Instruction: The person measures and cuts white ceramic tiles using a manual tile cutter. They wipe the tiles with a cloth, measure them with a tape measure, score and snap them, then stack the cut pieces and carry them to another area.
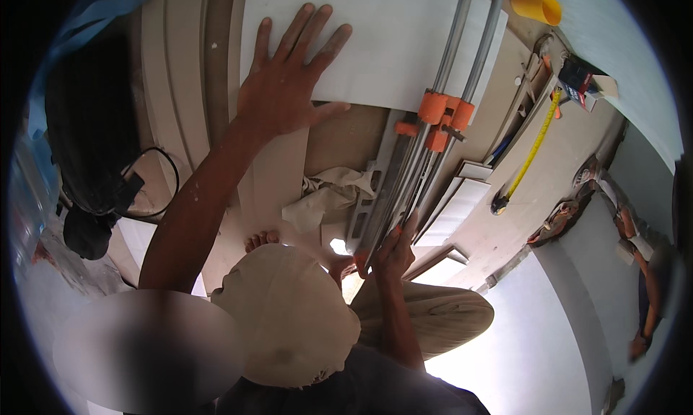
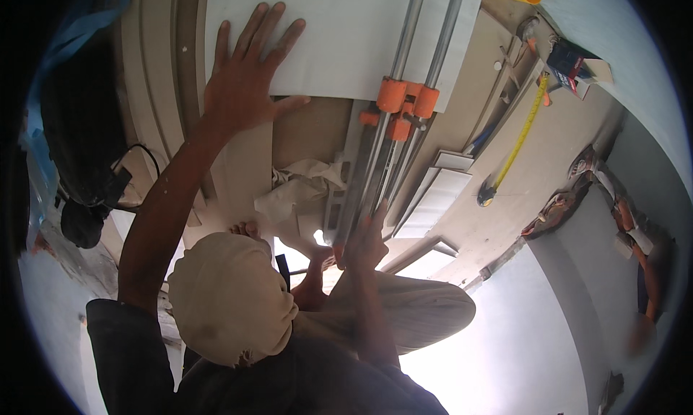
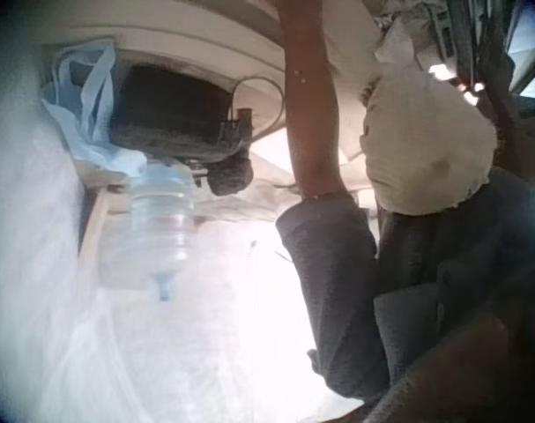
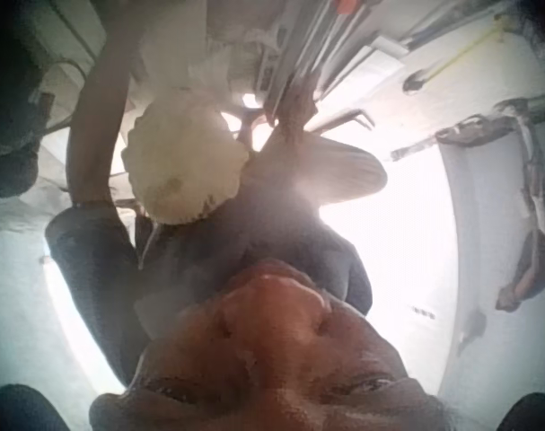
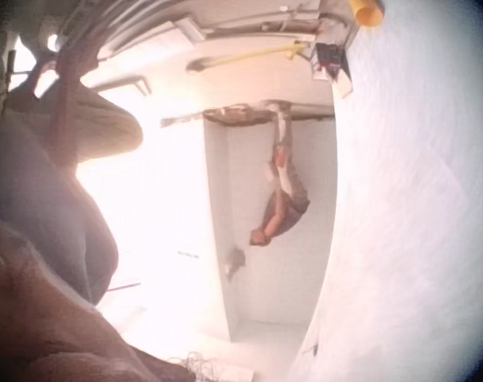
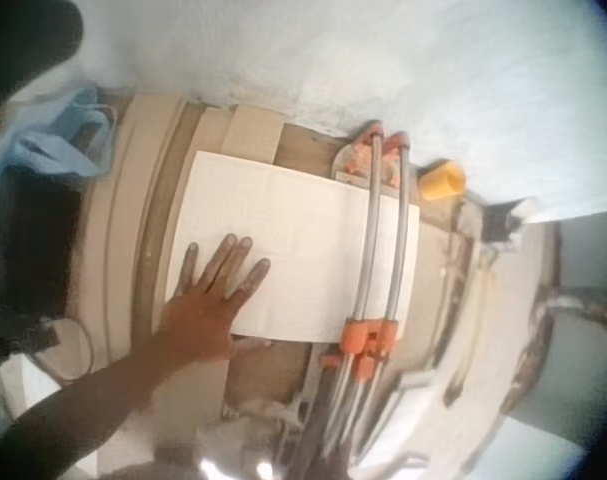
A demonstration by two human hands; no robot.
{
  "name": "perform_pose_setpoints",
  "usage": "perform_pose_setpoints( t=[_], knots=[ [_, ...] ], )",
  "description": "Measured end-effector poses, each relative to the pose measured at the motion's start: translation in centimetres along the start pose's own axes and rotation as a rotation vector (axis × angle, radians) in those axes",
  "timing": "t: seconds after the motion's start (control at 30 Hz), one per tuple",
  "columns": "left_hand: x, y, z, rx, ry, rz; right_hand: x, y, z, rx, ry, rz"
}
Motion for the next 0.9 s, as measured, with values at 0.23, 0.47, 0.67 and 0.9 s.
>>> perform_pose_setpoints(
  t=[0.23,0.47,0.67,0.9],
  knots=[
    [0.0,0.3,0.3,-0.004,-0.019,-0.008,0.1,-1.5,0.8,-0.014,0.04,0.179],
    [0.0,0.5,0.4,-0.032,-0.047,-0.012,0.0,-2.7,1.8,-0.057,-0.006,0.169],
    [-0.1,0.7,0.7,-0.05,-0.041,-0.019,0.0,-3.8,2.7,-0.047,-0.012,0.224],
    [-0.8,0.6,1.5,-0.062,-0.016,-0.035,-6.6,-12.4,5.2,-0.067,0.064,0.336]
  ],
)
Point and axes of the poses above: each hand's wrist, its own x-axis away from the middle knuckle, its own z-axis out of the back of the hand, y = z × x, the point moved 7 cm from there along -x, towards the middle knuckle, and after that the axes turned 10 degrees about -x, right-handed, at the moved point
